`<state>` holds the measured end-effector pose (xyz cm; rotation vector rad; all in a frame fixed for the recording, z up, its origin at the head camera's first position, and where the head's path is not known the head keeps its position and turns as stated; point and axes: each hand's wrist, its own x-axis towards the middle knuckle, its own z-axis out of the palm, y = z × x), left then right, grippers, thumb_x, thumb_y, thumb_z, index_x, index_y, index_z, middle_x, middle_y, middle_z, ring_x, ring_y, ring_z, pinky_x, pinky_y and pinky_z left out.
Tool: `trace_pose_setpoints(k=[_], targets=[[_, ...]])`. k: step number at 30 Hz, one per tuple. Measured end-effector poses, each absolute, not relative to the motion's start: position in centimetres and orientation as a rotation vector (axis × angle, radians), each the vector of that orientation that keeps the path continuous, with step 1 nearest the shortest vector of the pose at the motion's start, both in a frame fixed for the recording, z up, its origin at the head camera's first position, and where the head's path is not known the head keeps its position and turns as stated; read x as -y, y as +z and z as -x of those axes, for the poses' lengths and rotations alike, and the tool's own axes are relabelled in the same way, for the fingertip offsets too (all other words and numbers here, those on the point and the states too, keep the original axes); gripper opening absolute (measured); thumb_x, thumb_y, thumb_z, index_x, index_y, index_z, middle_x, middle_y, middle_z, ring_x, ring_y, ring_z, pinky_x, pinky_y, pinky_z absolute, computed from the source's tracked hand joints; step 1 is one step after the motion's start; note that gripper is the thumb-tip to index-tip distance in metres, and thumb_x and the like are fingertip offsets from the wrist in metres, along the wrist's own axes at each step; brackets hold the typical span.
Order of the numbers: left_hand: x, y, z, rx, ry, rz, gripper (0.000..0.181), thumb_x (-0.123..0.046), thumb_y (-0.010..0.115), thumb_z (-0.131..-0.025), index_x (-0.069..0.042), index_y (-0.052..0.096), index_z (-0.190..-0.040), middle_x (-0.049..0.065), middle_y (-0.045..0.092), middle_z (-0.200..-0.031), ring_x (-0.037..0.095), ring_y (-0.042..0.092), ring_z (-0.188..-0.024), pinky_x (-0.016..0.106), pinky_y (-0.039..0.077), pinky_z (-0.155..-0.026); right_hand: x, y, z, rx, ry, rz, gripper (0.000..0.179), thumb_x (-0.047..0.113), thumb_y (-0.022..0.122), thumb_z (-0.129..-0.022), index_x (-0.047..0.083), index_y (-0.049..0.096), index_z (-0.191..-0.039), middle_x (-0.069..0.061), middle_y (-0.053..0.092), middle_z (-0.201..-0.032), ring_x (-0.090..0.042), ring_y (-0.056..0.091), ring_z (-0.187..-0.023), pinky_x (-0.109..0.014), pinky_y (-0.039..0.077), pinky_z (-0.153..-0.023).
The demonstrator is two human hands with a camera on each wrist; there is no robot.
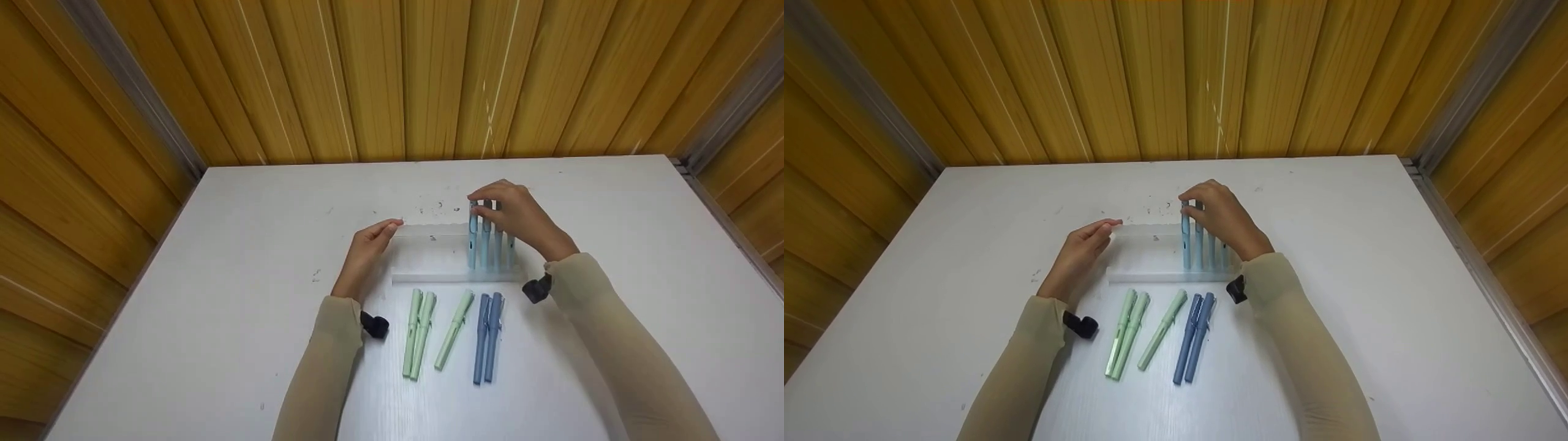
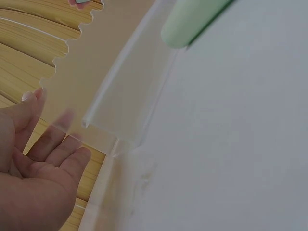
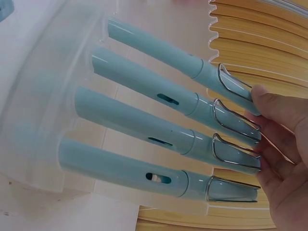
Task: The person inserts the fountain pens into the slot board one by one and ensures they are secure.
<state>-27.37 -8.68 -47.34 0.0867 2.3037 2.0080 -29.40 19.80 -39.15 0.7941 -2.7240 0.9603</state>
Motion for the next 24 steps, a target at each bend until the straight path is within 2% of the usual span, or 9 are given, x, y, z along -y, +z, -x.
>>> trace_pose_setpoints(k=[12, 24], targets=[[8.78, -47.57, 27.37, -2.314, 2.011, -0.139, 0.040, -0.041, 0.057, -0.096, -0.015, 0.065, -0.125, 0.001, 0.058, -0.137, 0.019, 0.045, -0.135, 0.042, 0.033, -0.114, -19.71, -39.43, 29.57, 2.757, 0.970, -0.735, 0.030, 0.014, 0.070, -0.089, 0.006, 0.068, -0.118, -0.012, 0.067, -0.119, -0.030, 0.055, -0.118, -0.052, 0.040, -0.104], [8.81, -47.41, 27.41, -2.330, 2.012, -0.147, 0.035, -0.041, 0.057, -0.095, -0.019, 0.068, -0.120, -0.002, 0.060, -0.133, 0.015, 0.048, -0.131, 0.040, 0.036, -0.112, -19.79, -39.43, 29.50, 2.741, 0.991, -0.713, 0.036, 0.014, 0.070, -0.088, 0.006, 0.065, -0.123, -0.015, 0.064, -0.125, -0.032, 0.055, -0.121, -0.051, 0.041, -0.105]])
